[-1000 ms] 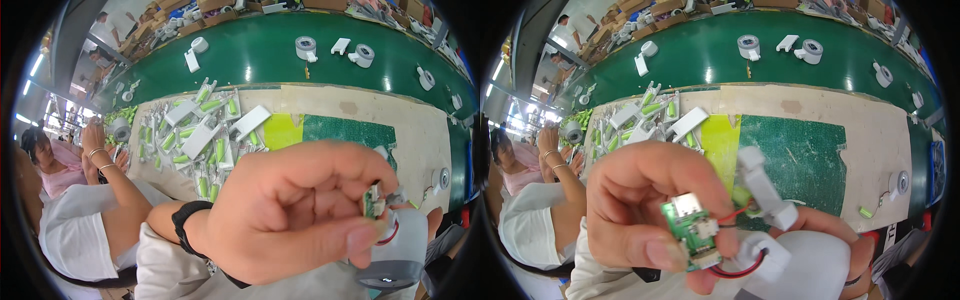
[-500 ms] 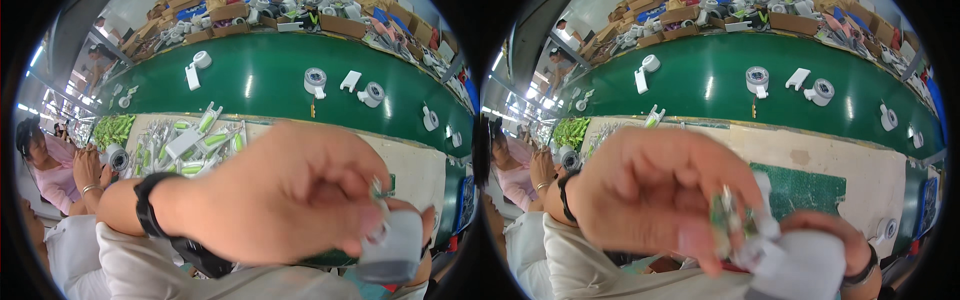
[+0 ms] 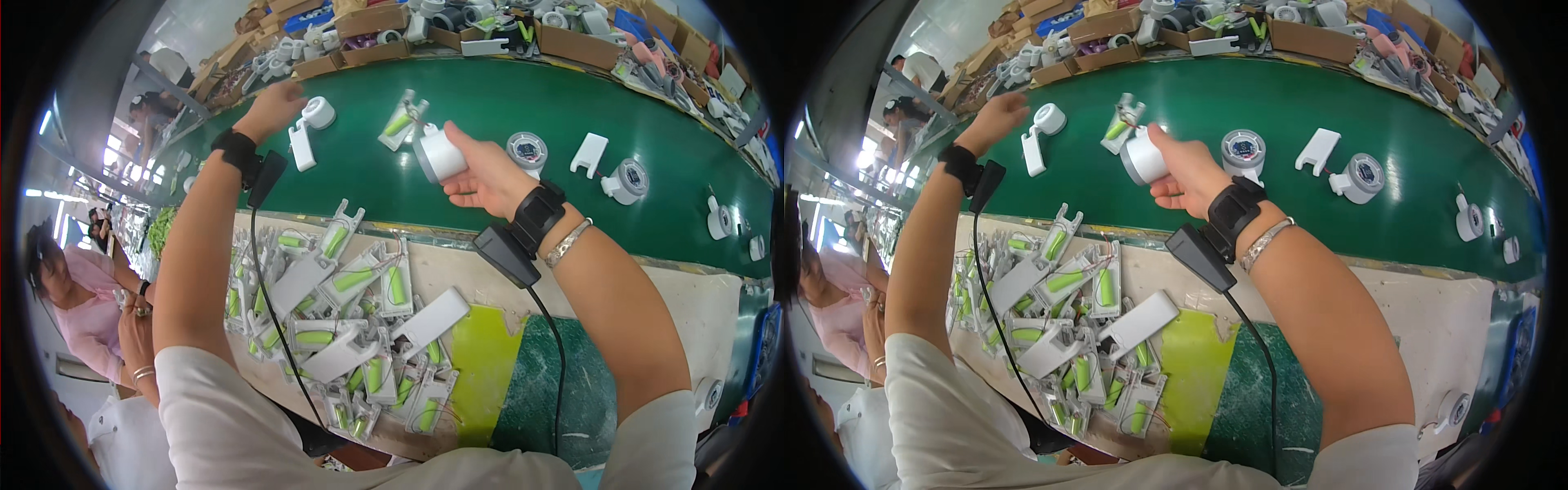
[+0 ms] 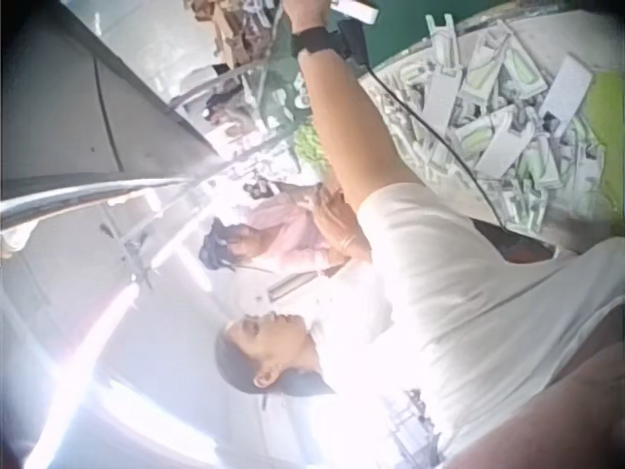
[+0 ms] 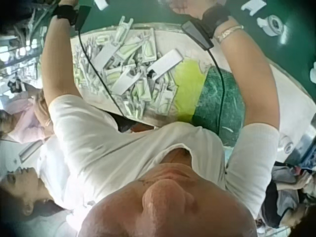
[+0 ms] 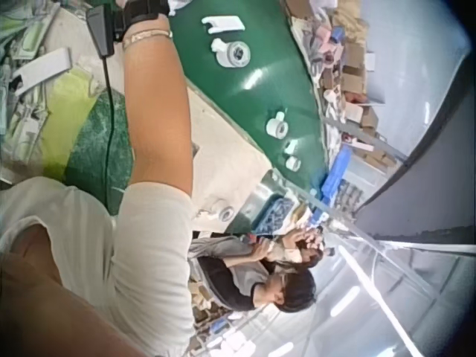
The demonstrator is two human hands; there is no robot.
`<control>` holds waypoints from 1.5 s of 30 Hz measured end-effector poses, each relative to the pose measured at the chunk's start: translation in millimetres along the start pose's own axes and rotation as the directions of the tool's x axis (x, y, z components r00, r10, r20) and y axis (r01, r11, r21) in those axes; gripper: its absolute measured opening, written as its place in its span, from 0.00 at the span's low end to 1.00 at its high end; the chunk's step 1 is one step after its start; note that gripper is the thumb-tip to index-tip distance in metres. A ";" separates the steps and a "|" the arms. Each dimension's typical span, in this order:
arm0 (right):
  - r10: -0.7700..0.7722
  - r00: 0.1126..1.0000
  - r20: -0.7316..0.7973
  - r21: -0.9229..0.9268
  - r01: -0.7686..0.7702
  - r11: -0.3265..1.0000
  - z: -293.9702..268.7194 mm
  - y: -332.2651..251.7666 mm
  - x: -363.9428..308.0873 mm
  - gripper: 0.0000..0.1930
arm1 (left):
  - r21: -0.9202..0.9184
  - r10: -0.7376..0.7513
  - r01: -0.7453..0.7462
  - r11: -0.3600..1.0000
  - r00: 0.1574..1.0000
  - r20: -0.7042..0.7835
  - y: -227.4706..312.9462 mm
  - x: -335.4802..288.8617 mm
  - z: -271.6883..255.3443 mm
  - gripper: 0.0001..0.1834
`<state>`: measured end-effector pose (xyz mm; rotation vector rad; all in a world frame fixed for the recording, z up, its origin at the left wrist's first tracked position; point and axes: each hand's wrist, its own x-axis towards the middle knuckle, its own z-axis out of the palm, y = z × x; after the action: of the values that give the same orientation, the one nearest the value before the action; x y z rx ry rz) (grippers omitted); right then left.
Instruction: The worker is assembling small rechargeable fans by connecting internal electronics including circuit boards and lithium batteries into plastic housings.
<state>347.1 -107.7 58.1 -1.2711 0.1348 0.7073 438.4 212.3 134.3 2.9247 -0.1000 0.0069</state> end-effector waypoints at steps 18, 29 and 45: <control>-0.694 0.668 0.269 -0.908 0.416 0.048 -75.1 4.6 -31.7 0.23 | 0.003 0.101 -0.101 0.995 0.992 0.080 -75.3 74.0 75.4 0.36; -0.594 0.763 0.253 -0.933 0.355 0.059 -76.1 8.0 -19.5 0.22 | -0.824 0.505 -0.127 0.553 0.838 0.209 73.0 -50.9 -43.6 0.33; -0.419 0.897 0.144 -0.975 0.200 0.092 -129.7 79.0 -297.7 0.22 | -0.852 0.588 -0.309 0.423 0.809 -0.001 247.5 -258.8 -94.2 0.42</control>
<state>106.8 -337.8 90.6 -2.5845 -0.6031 0.1914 163.7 8.6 276.0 1.8178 -0.7442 -0.3177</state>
